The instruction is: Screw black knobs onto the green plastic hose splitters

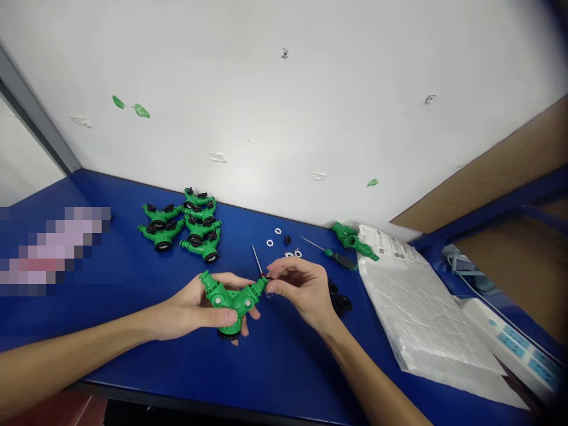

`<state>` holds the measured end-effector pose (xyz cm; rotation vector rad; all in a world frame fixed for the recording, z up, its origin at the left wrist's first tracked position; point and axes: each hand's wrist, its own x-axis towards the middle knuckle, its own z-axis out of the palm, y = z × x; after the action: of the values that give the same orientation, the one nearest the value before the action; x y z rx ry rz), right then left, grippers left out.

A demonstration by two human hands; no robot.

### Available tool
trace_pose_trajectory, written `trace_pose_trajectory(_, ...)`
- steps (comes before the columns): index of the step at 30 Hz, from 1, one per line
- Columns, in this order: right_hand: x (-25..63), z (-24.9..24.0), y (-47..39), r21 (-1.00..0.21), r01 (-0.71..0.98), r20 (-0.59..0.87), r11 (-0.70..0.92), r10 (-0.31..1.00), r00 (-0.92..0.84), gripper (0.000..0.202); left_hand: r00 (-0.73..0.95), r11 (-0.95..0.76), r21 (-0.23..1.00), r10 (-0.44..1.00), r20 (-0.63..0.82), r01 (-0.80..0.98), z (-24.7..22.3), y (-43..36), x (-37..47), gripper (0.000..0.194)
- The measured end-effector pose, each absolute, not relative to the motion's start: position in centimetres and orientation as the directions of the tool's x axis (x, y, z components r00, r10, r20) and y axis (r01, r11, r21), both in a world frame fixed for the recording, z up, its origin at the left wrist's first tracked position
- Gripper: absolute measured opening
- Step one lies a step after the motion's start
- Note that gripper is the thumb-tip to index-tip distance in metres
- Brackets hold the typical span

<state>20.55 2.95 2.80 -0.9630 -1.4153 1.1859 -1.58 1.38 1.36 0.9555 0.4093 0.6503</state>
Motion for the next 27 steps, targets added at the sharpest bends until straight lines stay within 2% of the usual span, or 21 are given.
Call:
trace_pose_trajectory(8,20.4,3.1,2.7,-0.961,-0.058,0.277,0.271,0.950,-0.141,0.014,0.732,0.393,0.864,0.679,-0.044,-0.313,1.2,1.4,-1.6,0.045)
trace_pose_trajectory(13,21.1,3.7,2.7,-0.947,0.022,0.304,0.320,0.917,-0.259,0.007,0.733,0.392,0.862,0.679,-0.035,-0.321,1.2,1.4,-1.7,0.042)
trace_pose_trajectory(17,21.5,4.0,2.7,-0.951,-0.001,0.290,0.310,0.889,-0.355,0.011,0.739,0.383,0.864,0.673,-0.019,-0.326,1.3,1.4,-1.7,0.042)
trace_pose_trajectory(23,21.5,3.3,3.0,-0.952,-0.138,0.305,0.272,0.864,-0.401,0.014,0.770,0.371,0.886,0.637,-0.023,-0.280,1.4,1.5,-1.8,0.043)
trace_pose_trajectory(27,21.7,3.6,3.0,-0.946,-0.110,0.322,0.304,0.849,-0.420,0.017,0.790,0.408,0.879,0.610,-0.060,-0.248,1.3,1.5,-1.9,0.043)
